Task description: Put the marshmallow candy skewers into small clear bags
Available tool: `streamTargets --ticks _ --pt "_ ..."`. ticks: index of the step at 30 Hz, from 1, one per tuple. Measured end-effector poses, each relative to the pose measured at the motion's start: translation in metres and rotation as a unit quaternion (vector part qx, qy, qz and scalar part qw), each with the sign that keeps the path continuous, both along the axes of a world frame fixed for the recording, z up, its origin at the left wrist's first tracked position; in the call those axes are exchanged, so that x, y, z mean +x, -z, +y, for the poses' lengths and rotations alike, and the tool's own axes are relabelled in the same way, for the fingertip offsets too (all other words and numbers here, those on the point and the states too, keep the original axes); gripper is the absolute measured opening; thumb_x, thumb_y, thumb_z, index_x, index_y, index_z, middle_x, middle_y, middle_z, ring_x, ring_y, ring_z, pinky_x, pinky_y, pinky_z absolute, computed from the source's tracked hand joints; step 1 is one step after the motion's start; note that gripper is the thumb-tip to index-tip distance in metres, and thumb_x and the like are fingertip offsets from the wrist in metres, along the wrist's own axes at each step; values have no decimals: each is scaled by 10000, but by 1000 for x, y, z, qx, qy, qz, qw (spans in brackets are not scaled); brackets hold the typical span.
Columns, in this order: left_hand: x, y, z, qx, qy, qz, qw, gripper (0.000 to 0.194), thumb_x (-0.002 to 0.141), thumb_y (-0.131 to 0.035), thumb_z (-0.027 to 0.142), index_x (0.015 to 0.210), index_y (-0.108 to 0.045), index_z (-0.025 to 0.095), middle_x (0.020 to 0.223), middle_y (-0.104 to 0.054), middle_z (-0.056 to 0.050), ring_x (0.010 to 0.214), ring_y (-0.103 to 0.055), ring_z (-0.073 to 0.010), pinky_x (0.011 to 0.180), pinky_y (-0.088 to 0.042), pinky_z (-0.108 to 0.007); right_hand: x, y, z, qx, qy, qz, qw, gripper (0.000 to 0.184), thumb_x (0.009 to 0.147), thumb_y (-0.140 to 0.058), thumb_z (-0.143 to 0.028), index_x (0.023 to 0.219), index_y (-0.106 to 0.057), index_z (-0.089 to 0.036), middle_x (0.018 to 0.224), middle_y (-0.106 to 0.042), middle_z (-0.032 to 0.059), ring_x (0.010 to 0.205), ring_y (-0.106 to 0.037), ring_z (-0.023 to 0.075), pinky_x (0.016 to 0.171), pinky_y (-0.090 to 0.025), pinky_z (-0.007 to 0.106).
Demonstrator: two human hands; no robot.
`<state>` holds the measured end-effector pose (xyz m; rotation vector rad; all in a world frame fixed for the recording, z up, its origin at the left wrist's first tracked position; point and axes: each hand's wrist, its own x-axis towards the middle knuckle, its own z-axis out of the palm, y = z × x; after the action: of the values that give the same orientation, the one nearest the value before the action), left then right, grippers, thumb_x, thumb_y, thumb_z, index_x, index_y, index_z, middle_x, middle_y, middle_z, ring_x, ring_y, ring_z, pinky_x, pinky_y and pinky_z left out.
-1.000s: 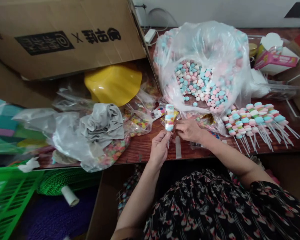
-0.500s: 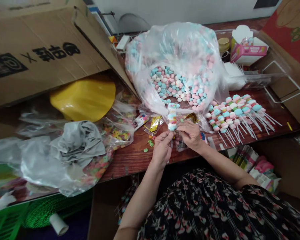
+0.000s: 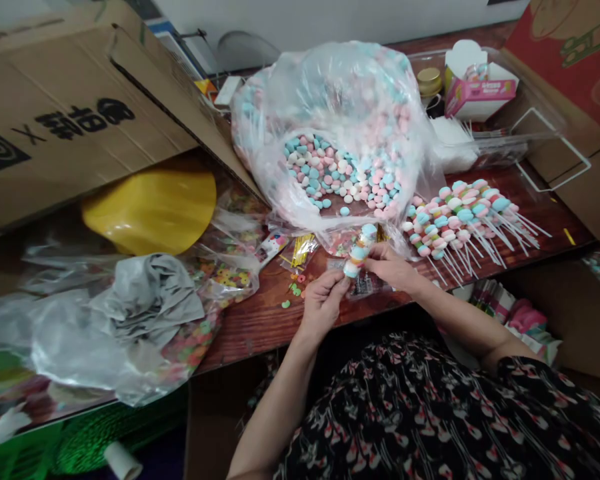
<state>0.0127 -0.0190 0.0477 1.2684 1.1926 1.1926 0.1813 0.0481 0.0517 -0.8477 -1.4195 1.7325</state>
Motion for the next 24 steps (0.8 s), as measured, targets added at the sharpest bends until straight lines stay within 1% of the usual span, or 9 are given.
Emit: streamTargets --ticks 4,6,8,11,14,17,20,22,24 --pt "4 -3 -6 -70 -20 -141 987 197 754 -752 363 759 -744 166 709 -653 -38 619 -559 -133 561 -446 -241 3 1 -5 50 -47 24 997 124 744 -713 -277 794 -715 -163 750 -665 -22 739 -589 110 759 -469 248" --pt "5 -3 -7 -111 -38 -204 972 209 701 -796 353 728 -733 156 697 -660 -40 617 -577 -134 528 -441 -227 5 3 -10 30 -49 37 998 161 723 -731 -269 845 -714 -165 793 -675 -17 740 -592 107 738 -471 241" --pt "6 -3 -8 -132 -42 -231 963 217 674 -816 344 701 -722 150 696 -662 -40 618 -588 -135 513 -438 -218 6 4 -14 2 -41 45 998 196 721 -736 -292 864 -708 -160 790 -676 -12 708 -581 100 696 -465 229" --pt "9 0 -8 -115 -36 -205 971 216 699 -800 352 734 -730 151 695 -658 -35 620 -582 -131 523 -439 -217 7 6 -17 -26 -21 39 999 197 750 -715 -340 775 -691 -146 692 -641 -21 624 -530 82 620 -432 208" --pt "10 7 -8 -58 -27 -117 991 212 757 -754 358 717 -718 153 678 -636 -27 650 -571 -135 597 -466 -238 8 10 -18 -51 -8 25 998 238 706 -756 -351 675 -642 -145 630 -600 -35 584 -496 72 576 -406 199" --pt "13 14 -8 -28 -13 -58 998 223 802 -709 357 693 -702 162 682 -624 -21 697 -582 -146 685 -485 -259 9 19 -20 -111 -3 39 993 304 667 -783 -391 646 -594 -153 573 -560 -49 507 -468 65 504 -380 195" --pt "17 21 -7 -52 -9 -64 997 224 805 -695 381 754 -710 163 681 -635 -14 614 -565 -127 612 -473 -249 12 28 -24 -151 0 54 987 340 642 -793 -413 629 -572 -155 528 -524 -62 443 -411 50 442 -320 184" --pt "19 24 -6 -82 -14 -74 994 248 800 -688 402 767 -700 156 652 -640 -10 510 -523 -102 513 -428 -229 18 30 -29 -139 17 45 989 319 648 -787 -389 620 -571 -155 511 -508 -66 441 -392 46 439 -298 181" --pt "20 25 -4 -109 -29 -75 991 271 799 -677 415 750 -683 149 617 -634 -4 438 -471 -77 442 -359 -209 25 28 -36 -99 59 19 993 251 694 -749 -344 637 -592 -157 516 -515 -63 457 -406 54 456 -308 186"
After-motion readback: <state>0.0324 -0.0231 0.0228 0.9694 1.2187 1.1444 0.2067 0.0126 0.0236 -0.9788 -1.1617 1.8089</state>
